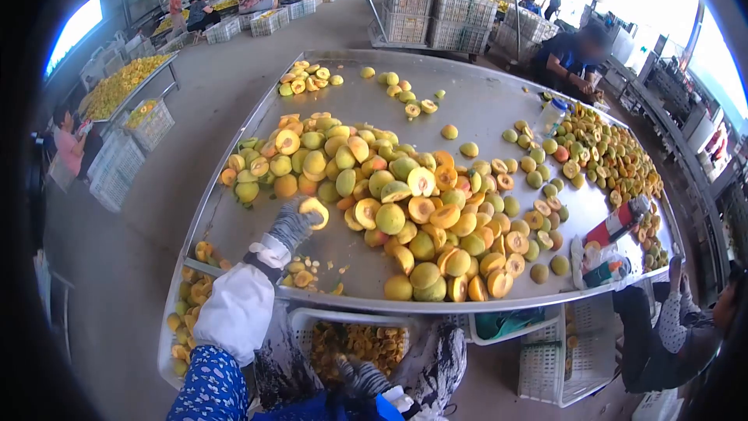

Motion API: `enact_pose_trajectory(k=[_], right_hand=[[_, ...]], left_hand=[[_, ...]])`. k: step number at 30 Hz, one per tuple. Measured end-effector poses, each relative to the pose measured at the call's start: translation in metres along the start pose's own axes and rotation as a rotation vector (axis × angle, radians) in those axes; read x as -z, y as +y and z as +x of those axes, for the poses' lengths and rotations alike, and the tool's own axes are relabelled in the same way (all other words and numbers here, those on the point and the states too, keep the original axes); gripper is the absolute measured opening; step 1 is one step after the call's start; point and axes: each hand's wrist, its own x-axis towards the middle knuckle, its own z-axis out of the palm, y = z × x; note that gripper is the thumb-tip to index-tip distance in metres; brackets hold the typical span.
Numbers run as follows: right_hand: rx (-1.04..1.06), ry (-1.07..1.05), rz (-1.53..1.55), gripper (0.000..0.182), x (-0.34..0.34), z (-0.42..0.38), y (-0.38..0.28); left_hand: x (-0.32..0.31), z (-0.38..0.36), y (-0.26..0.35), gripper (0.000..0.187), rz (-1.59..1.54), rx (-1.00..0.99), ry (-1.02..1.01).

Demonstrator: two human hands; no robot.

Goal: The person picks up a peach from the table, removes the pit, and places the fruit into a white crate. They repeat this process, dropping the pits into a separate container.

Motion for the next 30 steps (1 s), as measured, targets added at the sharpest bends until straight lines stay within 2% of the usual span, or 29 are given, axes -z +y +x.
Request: enact_pose_trajectory(k=[1,2,4,6,8,9,12,14,16,20,22,23,24,25,26,28,29,30], right_hand=[[0.058,0.048,0.048,0.035,-0.002,0.01,0.02],[0.116,0.095,0.099,0.038,-0.007,0.017,0.039],[0.289,0.191,0.111,0.032,0.013,0.002,-0.014],[0.572,0.335,-0.143,0.029,0.023,-0.003,-0.042],[0.426,0.266,0.119,0.03,0.024,-0.001,-0.061],[0.447,0.292,0.092,0.03,0.023,0.001,-0.065],[0.545,0.376,0.056,0.031,0.017,0.004,-0.073],[0.56,0.416,0.017,0.03,0.01,0.008,-0.069],[0.561,0.453,-0.043,0.031,0.004,0.014,-0.061],[0.552,0.447,-0.137,0.032,0.002,0.017,-0.057],[0.543,0.434,-0.191,0.032,0.001,0.018,-0.054],[0.625,0.46,-0.291,0.032,-0.001,0.022,-0.049],[0.706,0.484,-0.392,0.032,-0.003,0.024,-0.046],[0.708,0.474,-0.367,0.032,-0.003,0.021,-0.05],[0.704,0.478,-0.368,0.032,-0.003,0.018,-0.054],[0.471,0.31,-0.093,0.032,-0.003,0.012,-0.063],[0.497,0.295,-0.095,0.032,-0.006,0.015,-0.059],[0.495,0.296,-0.094,0.032,-0.006,0.014,-0.058]], left_hand=[[0.004,-0.03,0.036,0.034,-0.166,0.165,-0.016],[0.006,-0.05,0.043,0.034,-0.149,0.183,-0.017],[0.01,-0.09,0.049,0.031,-0.742,0.197,-0.056],[0.003,-0.125,0.055,0.036,-0.805,0.245,-0.044],[-0.005,-0.149,0.055,0.044,-0.996,0.39,0.055],[-0.008,-0.16,0.051,0.05,-1.035,0.376,0.032],[-0.013,-0.181,0.019,0.047,-0.847,0.332,0.092],[-0.02,-0.193,0.029,0.041,-0.82,0.326,0.096],[-0.021,-0.2,0.031,0.036,0.162,-0.239,0.161],[-0.035,-0.214,0.052,0.03,0.22,-0.244,0.027],[-0.038,-0.217,0.044,0.022,-0.409,-0.034,-0.071],[-0.043,-0.219,0.04,0.022,-0.41,-0.032,-0.076],[-0.048,-0.222,0.036,0.023,-0.429,-0.017,0.007],[-0.053,-0.224,0.031,0.023,-0.447,-0.001,0.089],[-0.055,-0.225,0.024,0.023,-0.449,0.001,0.084],[-0.058,-0.227,0.012,0.026,-0.35,-0.012,0.186],[-0.057,-0.23,0.008,0.026,-0.349,-0.011,0.183],[-0.057,-0.232,0.005,0.027,-0.152,-0.093,0.203]])
